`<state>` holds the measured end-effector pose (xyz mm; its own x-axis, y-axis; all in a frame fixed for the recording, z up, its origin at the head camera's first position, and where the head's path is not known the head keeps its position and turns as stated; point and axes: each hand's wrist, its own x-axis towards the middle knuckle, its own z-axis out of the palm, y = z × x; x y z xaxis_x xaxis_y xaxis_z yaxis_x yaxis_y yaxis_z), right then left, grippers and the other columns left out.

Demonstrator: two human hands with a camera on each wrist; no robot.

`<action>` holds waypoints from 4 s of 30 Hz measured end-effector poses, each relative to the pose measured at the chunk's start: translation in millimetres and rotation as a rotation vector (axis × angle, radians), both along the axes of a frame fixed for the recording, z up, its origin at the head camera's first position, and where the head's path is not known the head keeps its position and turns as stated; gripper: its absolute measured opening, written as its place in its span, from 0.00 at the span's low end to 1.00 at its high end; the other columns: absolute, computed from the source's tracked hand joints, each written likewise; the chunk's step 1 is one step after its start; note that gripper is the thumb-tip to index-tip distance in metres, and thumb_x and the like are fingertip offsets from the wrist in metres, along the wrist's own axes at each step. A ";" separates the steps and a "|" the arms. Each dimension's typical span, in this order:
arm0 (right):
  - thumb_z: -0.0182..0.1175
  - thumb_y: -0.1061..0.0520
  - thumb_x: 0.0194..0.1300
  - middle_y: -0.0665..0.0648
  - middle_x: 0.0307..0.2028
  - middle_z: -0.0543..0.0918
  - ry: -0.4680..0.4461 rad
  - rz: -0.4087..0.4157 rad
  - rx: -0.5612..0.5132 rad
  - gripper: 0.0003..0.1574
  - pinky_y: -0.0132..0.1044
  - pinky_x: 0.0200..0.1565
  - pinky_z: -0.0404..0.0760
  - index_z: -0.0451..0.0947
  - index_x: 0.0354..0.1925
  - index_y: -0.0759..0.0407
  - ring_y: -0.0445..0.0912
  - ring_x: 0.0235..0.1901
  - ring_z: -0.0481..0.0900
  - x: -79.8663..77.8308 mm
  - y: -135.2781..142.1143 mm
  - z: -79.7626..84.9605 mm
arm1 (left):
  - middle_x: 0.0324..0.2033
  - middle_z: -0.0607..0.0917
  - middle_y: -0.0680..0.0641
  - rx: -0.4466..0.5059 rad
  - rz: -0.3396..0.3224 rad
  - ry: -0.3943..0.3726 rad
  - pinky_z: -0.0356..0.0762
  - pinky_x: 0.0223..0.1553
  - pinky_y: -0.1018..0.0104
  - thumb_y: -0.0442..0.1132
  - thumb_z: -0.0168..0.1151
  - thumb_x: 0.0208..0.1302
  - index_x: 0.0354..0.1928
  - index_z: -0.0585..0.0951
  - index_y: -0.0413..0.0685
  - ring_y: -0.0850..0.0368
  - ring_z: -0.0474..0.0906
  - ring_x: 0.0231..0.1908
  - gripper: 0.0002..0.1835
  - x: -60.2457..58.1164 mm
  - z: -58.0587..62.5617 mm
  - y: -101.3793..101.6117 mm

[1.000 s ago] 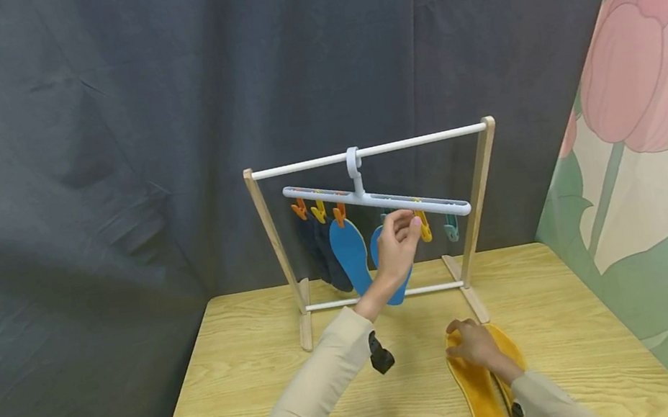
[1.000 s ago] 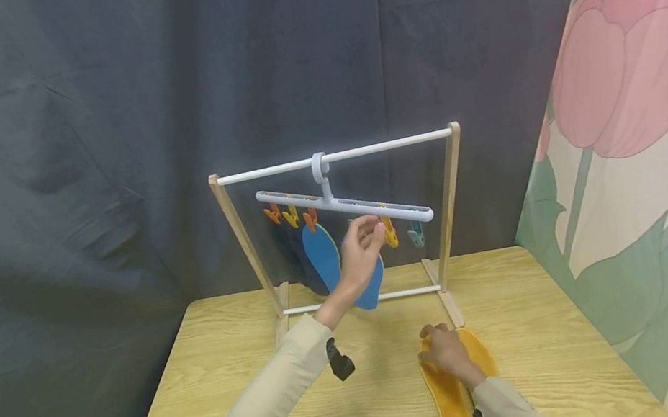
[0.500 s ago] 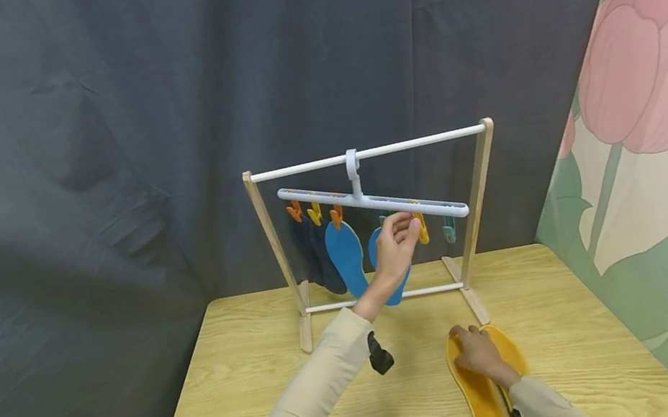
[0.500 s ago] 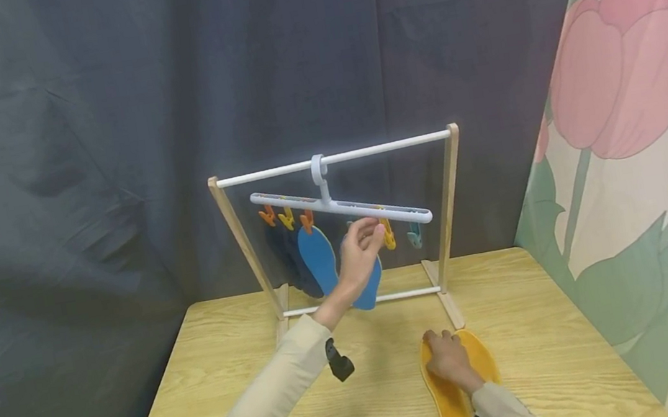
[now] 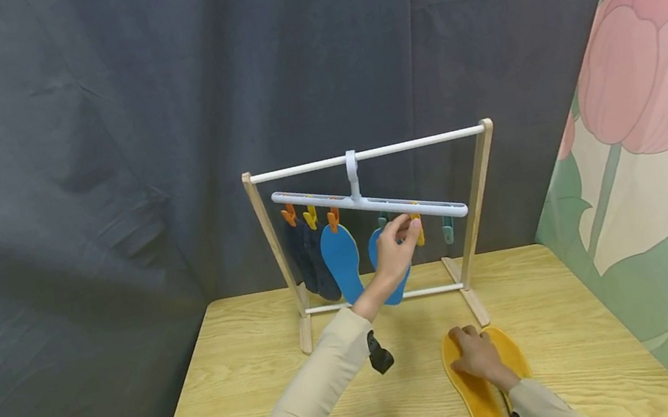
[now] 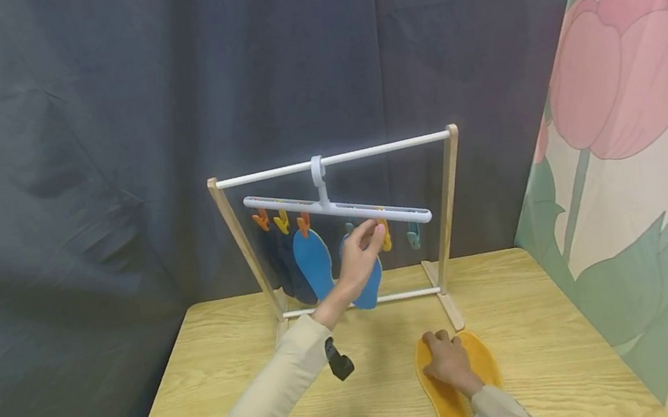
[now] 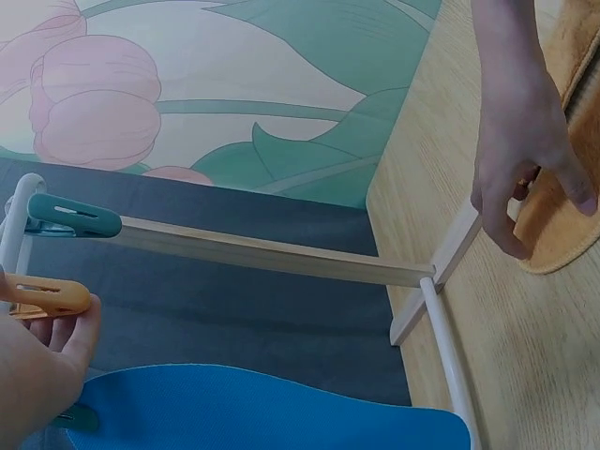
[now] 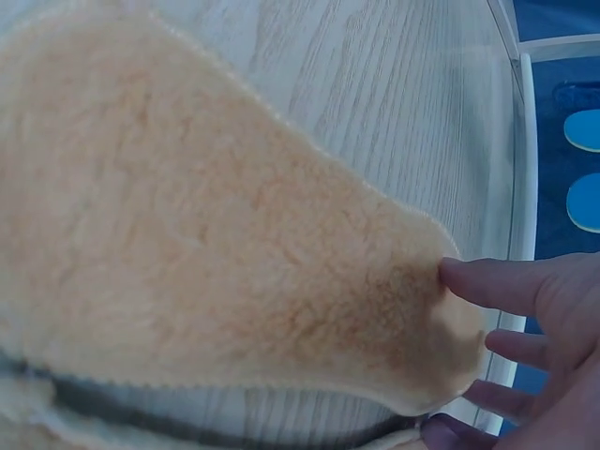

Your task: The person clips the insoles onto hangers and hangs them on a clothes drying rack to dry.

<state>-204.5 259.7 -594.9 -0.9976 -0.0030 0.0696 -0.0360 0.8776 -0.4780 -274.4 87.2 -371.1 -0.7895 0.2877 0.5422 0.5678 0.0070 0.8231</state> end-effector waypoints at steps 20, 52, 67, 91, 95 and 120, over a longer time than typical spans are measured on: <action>0.76 0.71 0.39 0.72 0.41 0.71 0.056 -0.040 -0.131 0.50 0.52 0.32 0.77 0.67 0.62 0.72 0.57 0.27 0.73 -3.0 -0.5 -4.1 | 0.45 0.82 0.28 -0.011 -0.052 -0.032 0.79 0.46 0.67 0.31 0.53 0.74 0.57 0.75 0.27 0.36 0.81 0.46 0.15 -11.0 -7.0 -2.9; 0.64 0.68 0.60 0.77 0.46 0.80 0.038 -0.016 -0.238 0.29 0.60 0.44 0.78 0.68 0.57 0.75 0.67 0.43 0.80 -5.8 2.5 4.5 | 0.43 0.86 0.39 -0.075 0.020 -0.071 0.80 0.42 0.69 0.42 0.57 0.74 0.57 0.80 0.38 0.49 0.84 0.43 0.18 -33.5 -25.0 -1.1; 0.65 0.66 0.62 0.71 0.43 0.82 0.104 0.004 -0.332 0.19 0.57 0.43 0.79 0.74 0.49 0.75 0.63 0.43 0.80 -11.1 3.6 17.9 | 0.35 0.86 0.44 -0.101 0.034 -0.032 0.79 0.40 0.69 0.45 0.57 0.74 0.52 0.83 0.40 0.55 0.82 0.36 0.16 -35.1 -25.0 -2.7; 0.67 0.67 0.62 0.74 0.42 0.84 0.194 -0.033 -0.462 0.17 0.43 0.35 0.84 0.77 0.48 0.76 0.61 0.39 0.85 -21.5 -2.5 52.0 | 0.34 0.86 0.44 -0.109 0.048 -0.016 0.79 0.37 0.70 0.44 0.59 0.73 0.50 0.84 0.40 0.55 0.83 0.36 0.15 -35.0 -27.0 -4.8; 0.66 0.67 0.63 0.74 0.43 0.83 0.193 -0.032 -0.499 0.18 0.41 0.34 0.85 0.77 0.50 0.77 0.61 0.40 0.85 -24.4 -4.7 57.3 | 0.34 0.87 0.45 -0.118 0.060 -0.009 0.79 0.36 0.71 0.45 0.59 0.72 0.49 0.84 0.40 0.56 0.84 0.35 0.16 -35.9 -26.4 -4.6; 0.66 0.63 0.65 0.67 0.37 0.86 0.266 -0.005 -0.556 0.16 0.30 0.30 0.80 0.79 0.47 0.74 0.44 0.29 0.83 -31.3 -19.4 88.2 | 0.30 0.86 0.48 -0.116 0.048 -0.036 0.79 0.30 0.69 0.47 0.59 0.72 0.43 0.86 0.42 0.62 0.80 0.29 0.15 -37.5 -25.2 -5.5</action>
